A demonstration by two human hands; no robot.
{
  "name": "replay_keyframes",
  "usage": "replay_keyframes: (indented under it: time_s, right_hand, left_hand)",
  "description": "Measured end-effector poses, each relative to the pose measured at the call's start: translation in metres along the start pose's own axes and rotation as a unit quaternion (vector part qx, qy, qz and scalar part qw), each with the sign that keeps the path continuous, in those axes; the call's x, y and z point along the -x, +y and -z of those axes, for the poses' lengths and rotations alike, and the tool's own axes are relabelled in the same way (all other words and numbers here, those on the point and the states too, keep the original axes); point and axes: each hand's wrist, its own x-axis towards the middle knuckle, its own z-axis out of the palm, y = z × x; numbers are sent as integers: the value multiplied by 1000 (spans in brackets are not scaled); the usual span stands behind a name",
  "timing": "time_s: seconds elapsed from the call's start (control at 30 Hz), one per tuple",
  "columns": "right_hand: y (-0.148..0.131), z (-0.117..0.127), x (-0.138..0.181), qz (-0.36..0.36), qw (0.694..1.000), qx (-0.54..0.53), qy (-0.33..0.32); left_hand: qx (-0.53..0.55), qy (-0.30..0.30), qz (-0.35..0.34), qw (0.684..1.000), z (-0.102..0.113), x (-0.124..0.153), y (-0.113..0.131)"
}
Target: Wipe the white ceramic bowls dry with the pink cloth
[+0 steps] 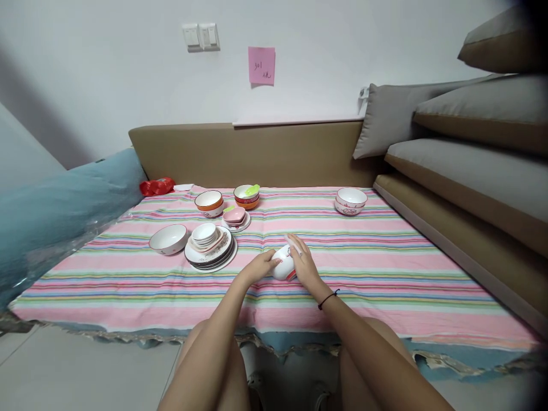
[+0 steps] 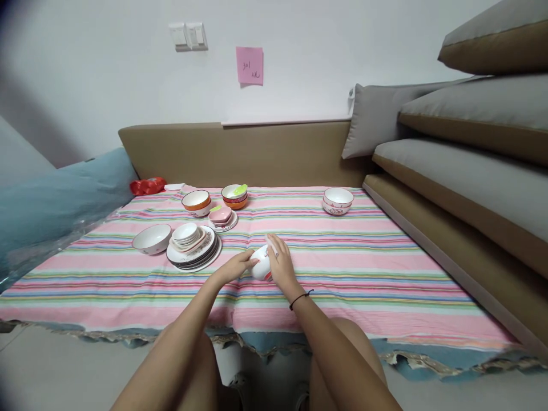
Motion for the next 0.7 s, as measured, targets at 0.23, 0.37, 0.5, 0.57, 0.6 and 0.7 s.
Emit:
replay_keyframes:
  time_s: [0.23,0.37,0.5,0.57,0.6,0.7]
  right_hand:
    - [-4,7,-1,92,985,126,-72]
    - [5,5,-10,76,988,124,-46]
    - [12,5,-15,48,994,72,-61]
    - [15,7,-16,38,995,50,-80]
    - [16,8,-17,37,995,44,-87]
    - [18,11,-19,39,994,34,-100]
  left_hand:
    - [27,37,22,999,1,-2,-1]
    - [47,57,41,996,3,-3,0]
    - [50,72,60,994,3,-2,0]
    - [51,73,67,994,1,-1,1]
    - [52,72,69,994,0,-1,2]
    - [59,66,67,994,-3,-1,7]
